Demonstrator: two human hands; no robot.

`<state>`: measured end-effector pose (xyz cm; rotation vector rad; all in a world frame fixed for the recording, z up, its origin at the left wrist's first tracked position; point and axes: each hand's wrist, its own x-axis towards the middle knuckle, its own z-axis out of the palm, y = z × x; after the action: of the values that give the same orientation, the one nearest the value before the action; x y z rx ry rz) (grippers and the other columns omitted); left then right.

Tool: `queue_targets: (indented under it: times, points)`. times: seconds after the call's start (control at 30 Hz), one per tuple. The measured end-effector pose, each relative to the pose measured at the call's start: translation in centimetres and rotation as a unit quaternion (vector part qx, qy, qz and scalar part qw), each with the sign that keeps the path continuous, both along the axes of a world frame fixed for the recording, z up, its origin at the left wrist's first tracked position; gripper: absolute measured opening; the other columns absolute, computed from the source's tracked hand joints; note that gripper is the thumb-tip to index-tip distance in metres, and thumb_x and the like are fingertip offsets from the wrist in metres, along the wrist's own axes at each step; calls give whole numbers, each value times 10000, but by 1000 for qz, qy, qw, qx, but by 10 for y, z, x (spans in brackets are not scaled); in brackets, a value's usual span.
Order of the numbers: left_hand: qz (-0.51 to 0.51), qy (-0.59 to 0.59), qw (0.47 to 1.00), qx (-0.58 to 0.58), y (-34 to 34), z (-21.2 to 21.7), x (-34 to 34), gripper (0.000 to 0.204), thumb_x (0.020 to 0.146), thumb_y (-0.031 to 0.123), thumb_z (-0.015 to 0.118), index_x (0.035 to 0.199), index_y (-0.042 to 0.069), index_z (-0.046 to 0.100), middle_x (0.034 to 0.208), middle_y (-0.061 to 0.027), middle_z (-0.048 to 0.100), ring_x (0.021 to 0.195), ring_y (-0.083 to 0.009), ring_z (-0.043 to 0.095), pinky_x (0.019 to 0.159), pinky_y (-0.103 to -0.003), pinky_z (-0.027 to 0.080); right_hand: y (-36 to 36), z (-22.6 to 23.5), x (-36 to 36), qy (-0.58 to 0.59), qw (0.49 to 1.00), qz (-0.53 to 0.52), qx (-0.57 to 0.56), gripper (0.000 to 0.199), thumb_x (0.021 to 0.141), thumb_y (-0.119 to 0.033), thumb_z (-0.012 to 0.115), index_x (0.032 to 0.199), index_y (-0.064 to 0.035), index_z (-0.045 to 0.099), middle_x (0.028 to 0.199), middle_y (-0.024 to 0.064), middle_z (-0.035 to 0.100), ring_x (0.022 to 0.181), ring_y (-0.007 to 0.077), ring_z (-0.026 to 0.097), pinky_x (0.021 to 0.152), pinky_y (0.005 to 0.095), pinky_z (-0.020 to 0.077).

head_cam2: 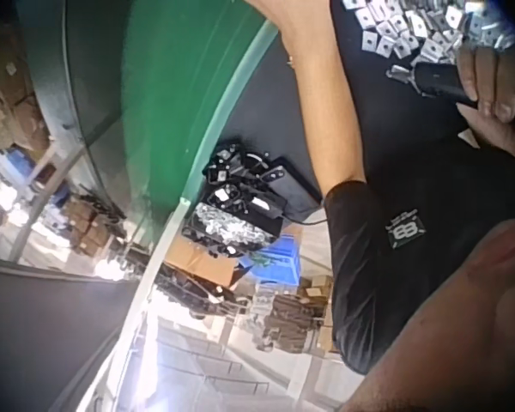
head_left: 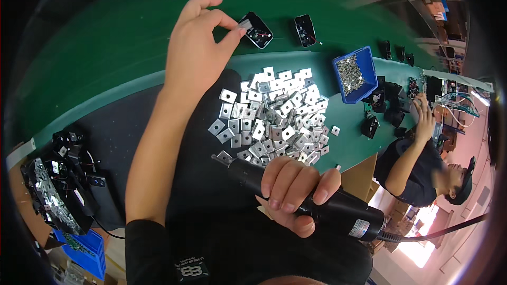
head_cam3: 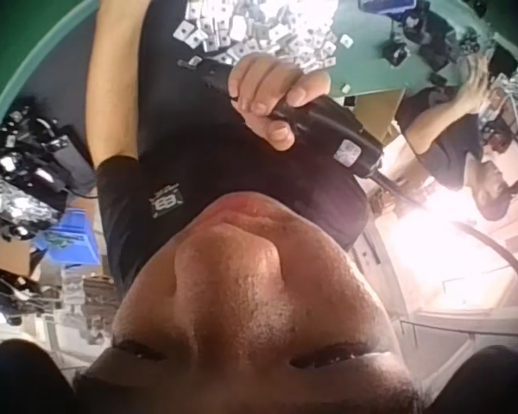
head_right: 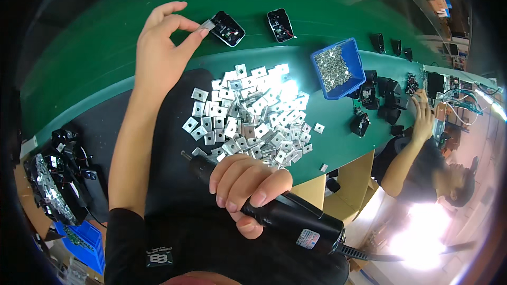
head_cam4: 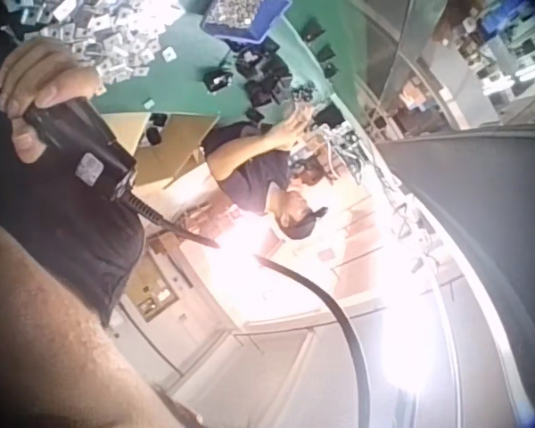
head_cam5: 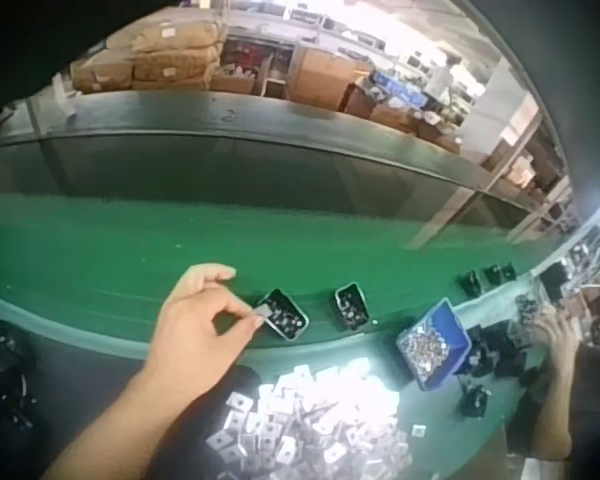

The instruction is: The person uses a power screwdriver to fasten screws into small black electronic devices on a green workbench. They repeatedly pick up devices, align them, and drive screws into them, then place the finished units into a blue bin.

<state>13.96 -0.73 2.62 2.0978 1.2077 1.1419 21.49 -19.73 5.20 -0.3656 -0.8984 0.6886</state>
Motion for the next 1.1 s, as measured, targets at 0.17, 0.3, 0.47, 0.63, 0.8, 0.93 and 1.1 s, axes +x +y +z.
queue_targets:
  times: [0.17,0.3,0.47,0.63,0.8,0.93,1.1]
  points:
    - [15,2,999,-49,1,-27,36,116,743,187,722,776,80,691,1135,-78,596,833,-215,597,830,-379,394,-4,1,12,18,999,18,-20,366,777,-114,648,1038,-101,391,791,39,569,635,169,587,609,328,505]
    - [52,76,995,-31,1,-43,40,117,754,209,716,793,101,693,1061,-79,627,833,-207,605,918,-400,308,-7,3,15,38,997,53,-41,378,759,-88,656,1041,-100,404,792,47,565,649,183,589,630,348,504]
    - [50,57,986,-148,7,-32,37,173,769,188,700,903,83,666,947,-82,671,800,-236,625,828,-379,389,-7,2,13,37,996,66,-37,388,740,-66,669,1032,-97,414,793,53,564,651,186,592,631,347,503]
    - [-22,121,983,-137,24,-25,27,226,778,141,679,981,49,639,899,-112,668,768,-253,634,703,-332,494,-7,3,6,45,996,58,-41,379,760,-72,658,1044,-95,408,793,54,561,645,183,581,627,348,494]
    - [-78,79,994,-10,-1,18,-23,222,772,88,661,983,22,640,944,-112,660,855,-257,628,786,-338,464,-7,3,9,56,997,29,-41,395,775,-78,645,1085,-85,399,780,57,553,650,181,562,637,353,480]
    - [1,187,982,-36,-71,51,-98,199,750,39,646,947,22,625,980,-117,646,946,-295,589,883,-383,397,-3,7,7,43,995,-10,-88,339,821,-218,651,1028,-114,405,714,36,540,556,157,517,547,310,443]
    - [10,180,972,-153,-138,38,-151,264,684,10,631,947,28,605,954,-124,623,913,-313,564,871,-390,386,-3,13,4,61,988,-13,-143,350,804,-229,668,996,-116,398,682,33,497,558,156,470,582,338,390]
